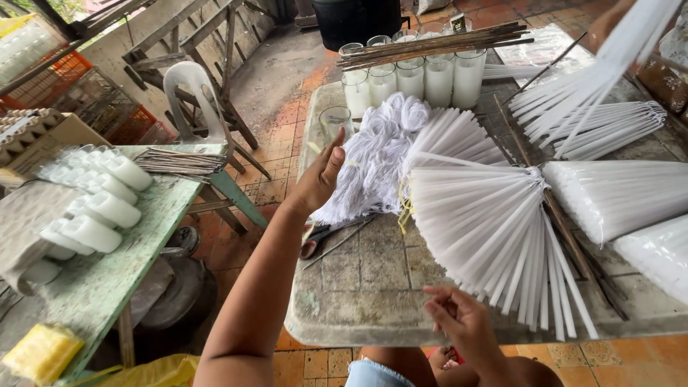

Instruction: Tying bundles of long white candle wicks together using thin string at a workshop table.

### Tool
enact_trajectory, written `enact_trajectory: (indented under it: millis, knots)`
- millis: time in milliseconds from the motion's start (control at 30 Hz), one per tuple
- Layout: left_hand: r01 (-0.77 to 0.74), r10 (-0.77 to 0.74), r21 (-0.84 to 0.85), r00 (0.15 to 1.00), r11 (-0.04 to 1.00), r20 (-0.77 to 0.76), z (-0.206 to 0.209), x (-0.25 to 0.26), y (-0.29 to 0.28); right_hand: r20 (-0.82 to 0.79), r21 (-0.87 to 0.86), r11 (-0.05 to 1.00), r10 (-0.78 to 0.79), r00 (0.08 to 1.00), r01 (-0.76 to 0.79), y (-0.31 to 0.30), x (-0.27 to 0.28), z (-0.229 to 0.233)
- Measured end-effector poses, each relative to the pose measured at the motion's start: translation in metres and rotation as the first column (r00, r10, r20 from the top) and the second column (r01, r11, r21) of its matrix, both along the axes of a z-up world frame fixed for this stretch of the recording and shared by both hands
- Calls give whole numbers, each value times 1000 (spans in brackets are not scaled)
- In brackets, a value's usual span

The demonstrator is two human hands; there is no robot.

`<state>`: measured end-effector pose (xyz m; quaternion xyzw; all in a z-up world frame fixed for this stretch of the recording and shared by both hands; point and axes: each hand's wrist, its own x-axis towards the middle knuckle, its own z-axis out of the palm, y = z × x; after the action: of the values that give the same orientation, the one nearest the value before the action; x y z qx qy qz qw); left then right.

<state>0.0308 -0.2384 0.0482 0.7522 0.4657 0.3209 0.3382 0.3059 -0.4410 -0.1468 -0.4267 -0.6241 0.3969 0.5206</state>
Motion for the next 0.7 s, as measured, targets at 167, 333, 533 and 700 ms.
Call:
enact_trajectory:
  millis: [167,333,533,700]
  knots:
    - [156,-109,-170,959,973,261,-7,4,-66,-239,-219,976,-63,969,10,-17,-13,32]
    - [-181,178,-26,979,983,-103,-60,-9,-69,51,31,1000,-2,999,1,-28,-31,44]
    - [-472,444,20,813,881,-377,-87,-37,-3,246,96,994,35,969,-60,-15,-53,48]
    - [-342,417,246,812,907,-408,-119,-45,47,271,65,997,11,963,-30,0,-44,38]
